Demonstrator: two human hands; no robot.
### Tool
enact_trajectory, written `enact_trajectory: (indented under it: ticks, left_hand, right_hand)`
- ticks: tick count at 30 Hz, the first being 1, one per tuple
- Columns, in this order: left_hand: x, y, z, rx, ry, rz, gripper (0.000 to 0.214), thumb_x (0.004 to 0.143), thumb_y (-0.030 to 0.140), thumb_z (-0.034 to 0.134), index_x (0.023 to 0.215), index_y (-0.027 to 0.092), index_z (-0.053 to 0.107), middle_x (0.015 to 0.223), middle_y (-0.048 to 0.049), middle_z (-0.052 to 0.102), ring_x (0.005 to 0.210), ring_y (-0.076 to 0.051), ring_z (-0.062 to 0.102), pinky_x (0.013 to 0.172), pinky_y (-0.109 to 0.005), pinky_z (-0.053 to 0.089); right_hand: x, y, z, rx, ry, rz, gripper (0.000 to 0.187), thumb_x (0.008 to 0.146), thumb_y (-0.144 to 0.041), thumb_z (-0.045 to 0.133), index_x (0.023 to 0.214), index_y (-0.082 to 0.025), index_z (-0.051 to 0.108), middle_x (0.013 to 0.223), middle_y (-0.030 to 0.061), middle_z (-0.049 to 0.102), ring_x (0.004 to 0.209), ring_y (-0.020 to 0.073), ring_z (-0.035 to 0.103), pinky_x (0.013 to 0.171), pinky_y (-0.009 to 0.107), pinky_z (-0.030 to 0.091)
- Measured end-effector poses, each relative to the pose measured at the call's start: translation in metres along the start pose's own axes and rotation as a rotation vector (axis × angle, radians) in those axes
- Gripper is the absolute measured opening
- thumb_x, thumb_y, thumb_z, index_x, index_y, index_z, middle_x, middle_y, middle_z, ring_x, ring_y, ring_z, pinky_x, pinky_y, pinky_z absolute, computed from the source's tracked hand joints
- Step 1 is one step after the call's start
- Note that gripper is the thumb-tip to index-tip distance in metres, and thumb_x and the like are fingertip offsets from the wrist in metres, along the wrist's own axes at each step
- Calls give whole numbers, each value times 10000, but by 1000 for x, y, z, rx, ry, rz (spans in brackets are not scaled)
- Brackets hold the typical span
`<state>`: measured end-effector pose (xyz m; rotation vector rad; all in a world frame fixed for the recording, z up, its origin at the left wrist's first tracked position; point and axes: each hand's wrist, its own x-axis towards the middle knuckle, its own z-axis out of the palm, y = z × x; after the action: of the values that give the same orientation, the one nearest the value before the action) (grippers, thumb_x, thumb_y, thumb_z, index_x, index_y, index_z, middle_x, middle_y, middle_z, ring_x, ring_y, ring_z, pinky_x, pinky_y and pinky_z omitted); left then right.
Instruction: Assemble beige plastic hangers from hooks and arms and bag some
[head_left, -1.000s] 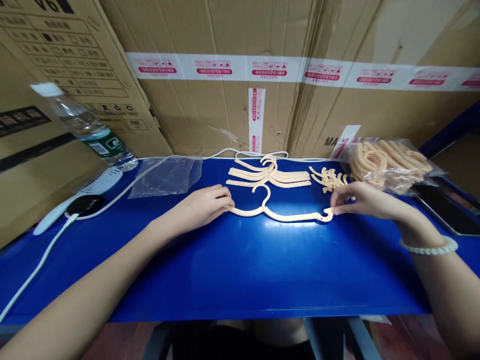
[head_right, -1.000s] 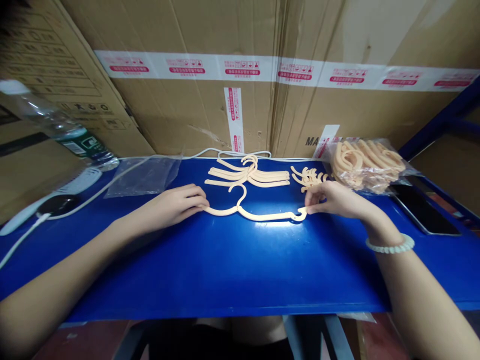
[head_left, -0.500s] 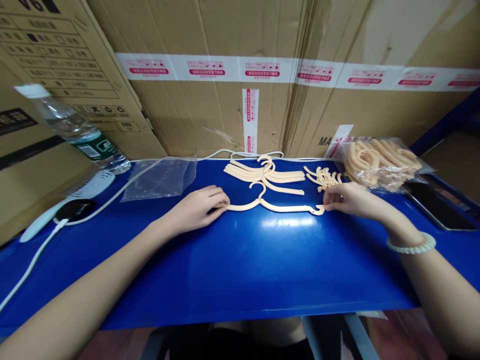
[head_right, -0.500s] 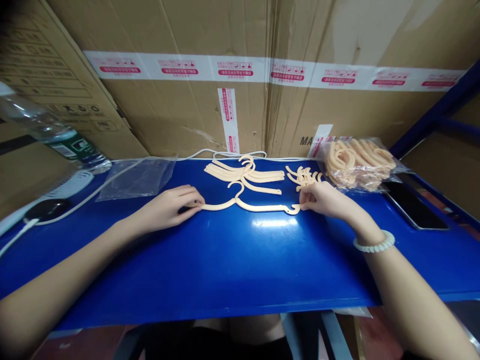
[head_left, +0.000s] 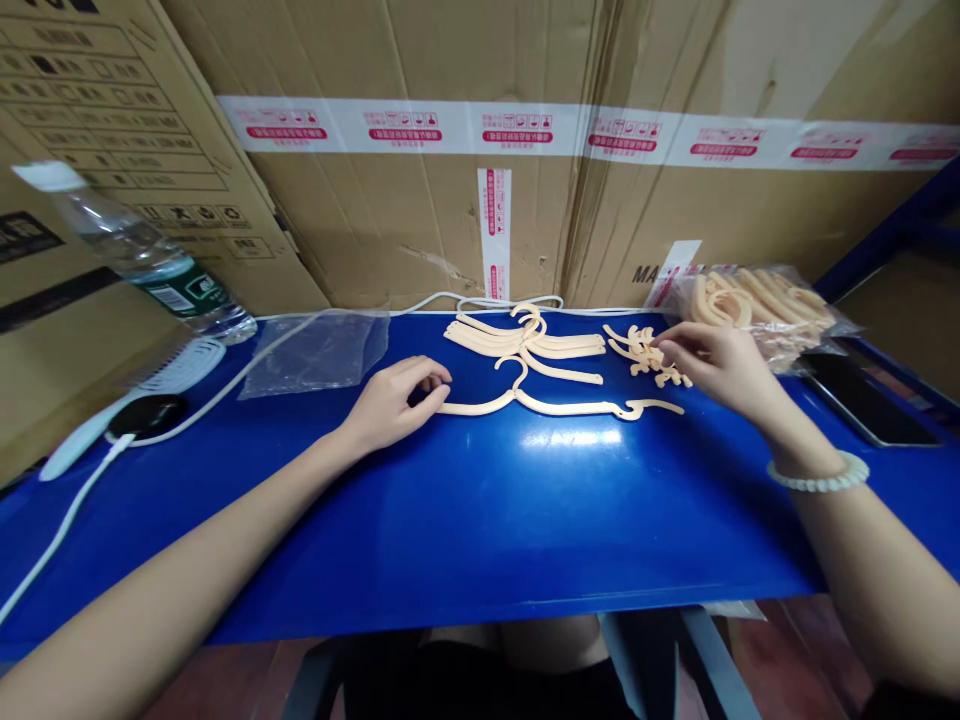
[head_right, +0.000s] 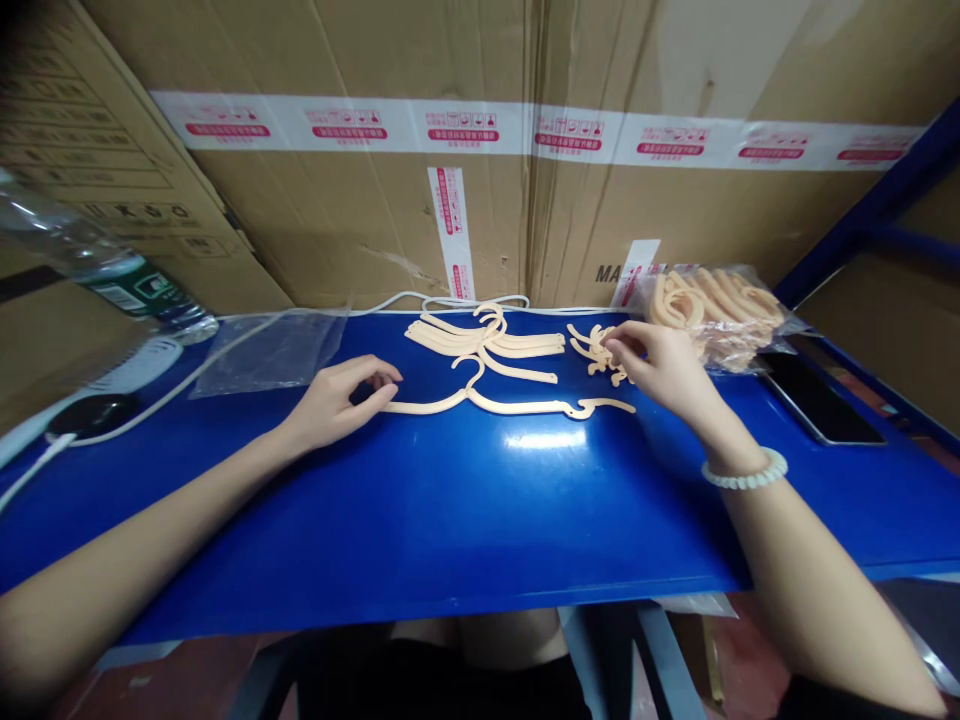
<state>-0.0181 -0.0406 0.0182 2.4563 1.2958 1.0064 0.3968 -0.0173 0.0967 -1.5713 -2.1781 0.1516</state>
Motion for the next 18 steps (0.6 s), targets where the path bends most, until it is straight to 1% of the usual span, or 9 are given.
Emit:
enact_trajectory:
  ticks: [1, 2, 4, 6, 8, 12, 18]
  left_hand:
    - [0, 0, 1, -14, -9, 0, 131, 921, 260, 536, 926, 178, 638, 813, -29, 624, 745, -163, 590, 715, -291, 466]
    - [0, 0, 2, -24, -26, 6, 115, 906, 255, 549, 895, 179, 635, 795, -23, 613, 730, -159, 580, 701, -287, 461]
    - [-1, 1, 4, -32, -65, 13, 103, 889, 242, 558, 841, 183, 628, 763, -12, 594, 695, -150, 558, 670, -278, 445]
    - [-2, 1, 5, -28, -87, 8, 118, 887, 232, 548, 803, 186, 617, 734, -4, 579, 662, -143, 535, 641, -272, 425]
    - [-2, 1, 5, -16, -92, 3, 132, 887, 222, 534, 785, 188, 611, 711, -1, 570, 646, -142, 520, 630, -272, 413]
    - [-2, -2, 6, 32, -90, -10, 151, 876, 210, 508, 761, 191, 604, 683, -3, 571, 644, -152, 513, 625, -280, 392]
    - [-2, -4, 6, 74, -65, -112, 156, 844, 221, 497, 733, 203, 604, 660, 0, 583, 630, -163, 531, 598, -282, 360]
  right_hand:
    - [0, 2, -2, -13, -3, 17, 368, 927, -447, 489, 932, -155, 712, 773, 97, 723, 659, 217, 622, 630, 330, 443]
    - [0, 5, -4, -25, -41, 25, 364, 912, -454, 509, 913, -155, 716, 740, 90, 711, 637, 213, 610, 607, 328, 431]
    - [1, 12, -6, -52, -194, 25, 308, 853, -438, 584, 866, -164, 723, 690, 67, 694, 607, 203, 599, 573, 315, 414]
    - [1, 18, -5, -98, -348, 26, 225, 781, -380, 658, 840, -174, 728, 678, 45, 694, 595, 190, 604, 556, 295, 410]
    - [1, 19, -2, -158, -425, 48, 156, 734, -321, 696, 805, -185, 729, 672, 28, 700, 586, 176, 609, 551, 278, 411]
    - [1, 14, 7, -209, -480, 82, 59, 735, -251, 689, 714, -199, 711, 654, 6, 705, 596, 164, 626, 565, 260, 411]
    - [0, 5, 14, -198, -445, 100, 76, 745, -198, 669, 670, -198, 659, 627, -2, 703, 564, 163, 623, 556, 261, 399]
